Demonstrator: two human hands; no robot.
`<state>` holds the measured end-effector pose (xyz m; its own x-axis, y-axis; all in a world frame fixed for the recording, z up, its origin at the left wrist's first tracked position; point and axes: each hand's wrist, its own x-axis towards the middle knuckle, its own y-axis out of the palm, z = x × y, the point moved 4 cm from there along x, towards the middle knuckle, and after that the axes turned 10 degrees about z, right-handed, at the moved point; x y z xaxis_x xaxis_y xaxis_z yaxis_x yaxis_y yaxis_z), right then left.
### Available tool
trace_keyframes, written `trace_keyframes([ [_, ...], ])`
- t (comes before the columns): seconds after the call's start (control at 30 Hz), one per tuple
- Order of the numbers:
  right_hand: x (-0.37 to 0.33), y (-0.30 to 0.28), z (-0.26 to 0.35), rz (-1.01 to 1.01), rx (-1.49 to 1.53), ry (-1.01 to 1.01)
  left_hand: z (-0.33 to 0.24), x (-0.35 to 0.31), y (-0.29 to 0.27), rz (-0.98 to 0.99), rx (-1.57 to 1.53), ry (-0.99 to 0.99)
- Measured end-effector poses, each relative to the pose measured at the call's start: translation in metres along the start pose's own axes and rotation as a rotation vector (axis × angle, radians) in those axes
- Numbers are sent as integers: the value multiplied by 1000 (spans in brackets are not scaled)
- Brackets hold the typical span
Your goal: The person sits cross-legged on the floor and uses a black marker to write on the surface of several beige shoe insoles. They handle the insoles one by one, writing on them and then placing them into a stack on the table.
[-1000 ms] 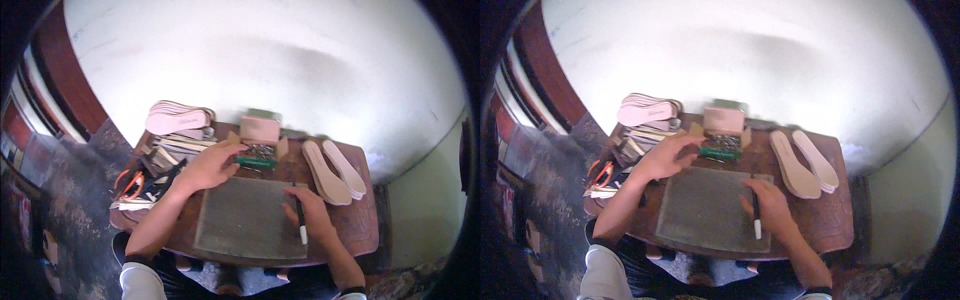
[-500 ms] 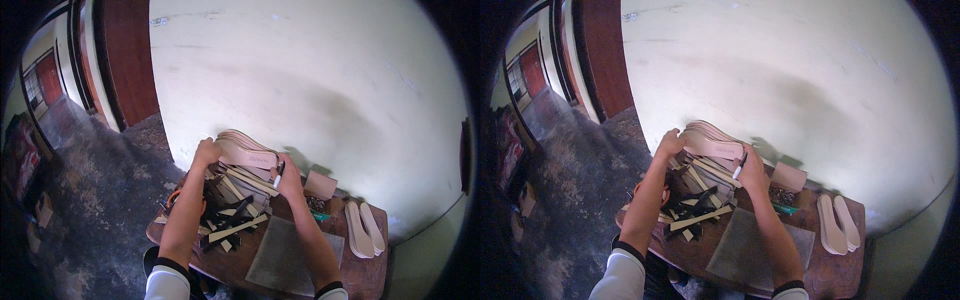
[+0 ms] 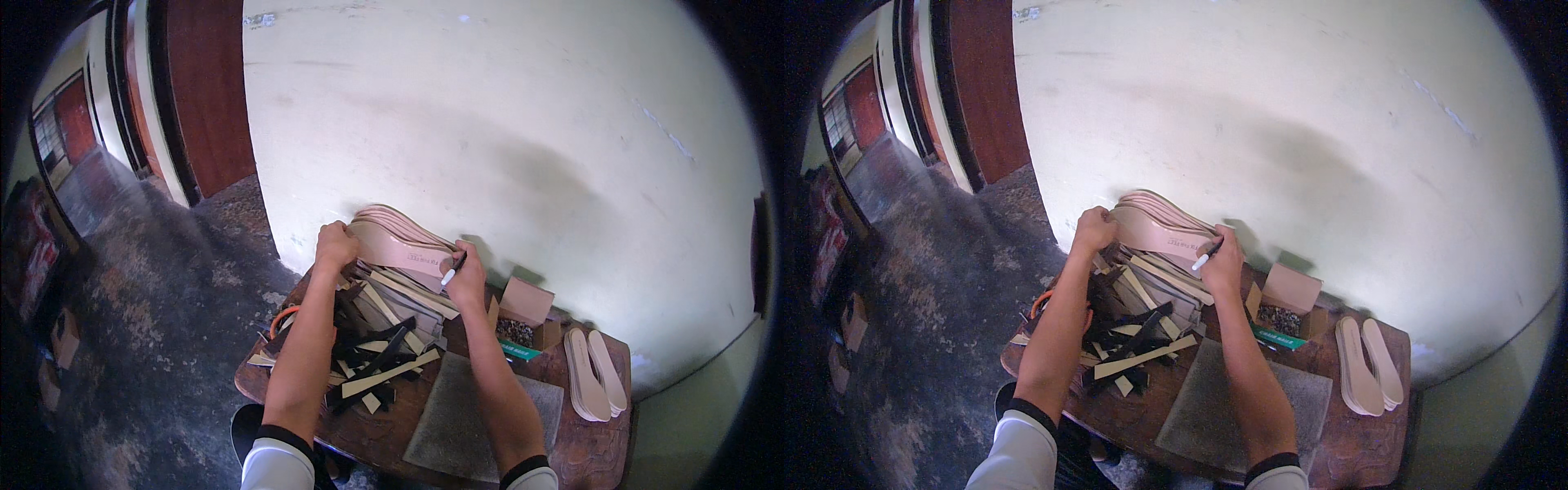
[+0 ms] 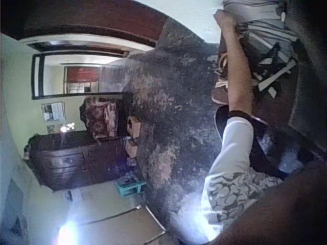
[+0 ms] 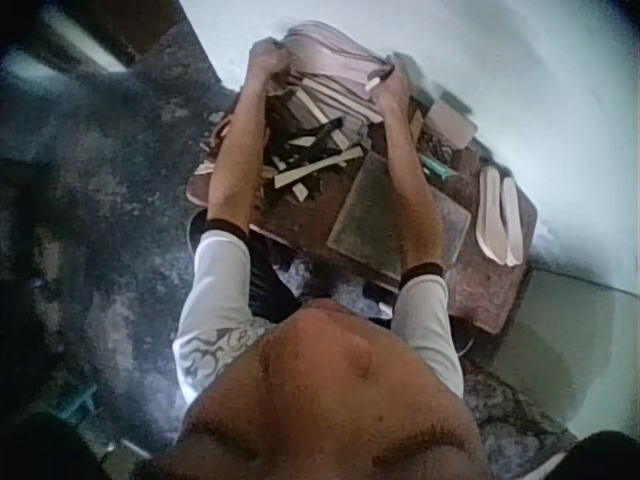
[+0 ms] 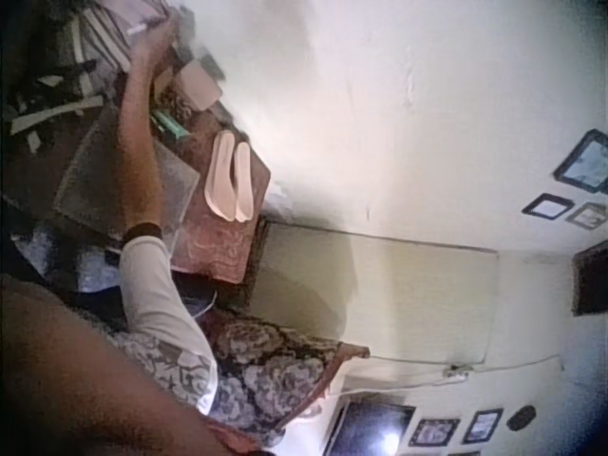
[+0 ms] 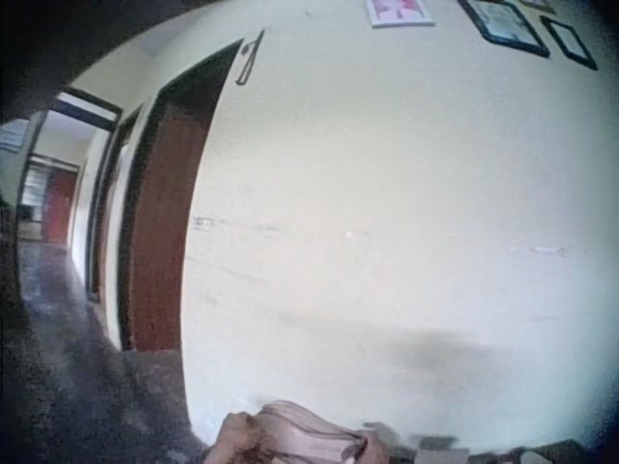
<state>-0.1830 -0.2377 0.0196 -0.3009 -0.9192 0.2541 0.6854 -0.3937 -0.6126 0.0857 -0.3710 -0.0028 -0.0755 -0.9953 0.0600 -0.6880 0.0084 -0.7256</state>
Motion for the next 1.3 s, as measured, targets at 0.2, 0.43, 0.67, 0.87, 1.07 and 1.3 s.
trace_keyframes([
  [0.2,8,16,-7,72,61,-117,3,2,7,105,-217,-20],
  [0.43,5,13,-3,188,89,-95,5,-2,9,89,-320,-18],
  [0.67,12,10,-12,246,110,-139,9,-3,12,231,-520,-30],
  [0.87,5,7,1,286,-20,-126,-8,-18,4,305,-549,-111],
  [1.07,2,9,8,292,-120,-158,-10,-15,5,454,-461,-56],
  [1.3,7,11,4,354,-59,-155,-22,-24,2,547,-614,-161],
])
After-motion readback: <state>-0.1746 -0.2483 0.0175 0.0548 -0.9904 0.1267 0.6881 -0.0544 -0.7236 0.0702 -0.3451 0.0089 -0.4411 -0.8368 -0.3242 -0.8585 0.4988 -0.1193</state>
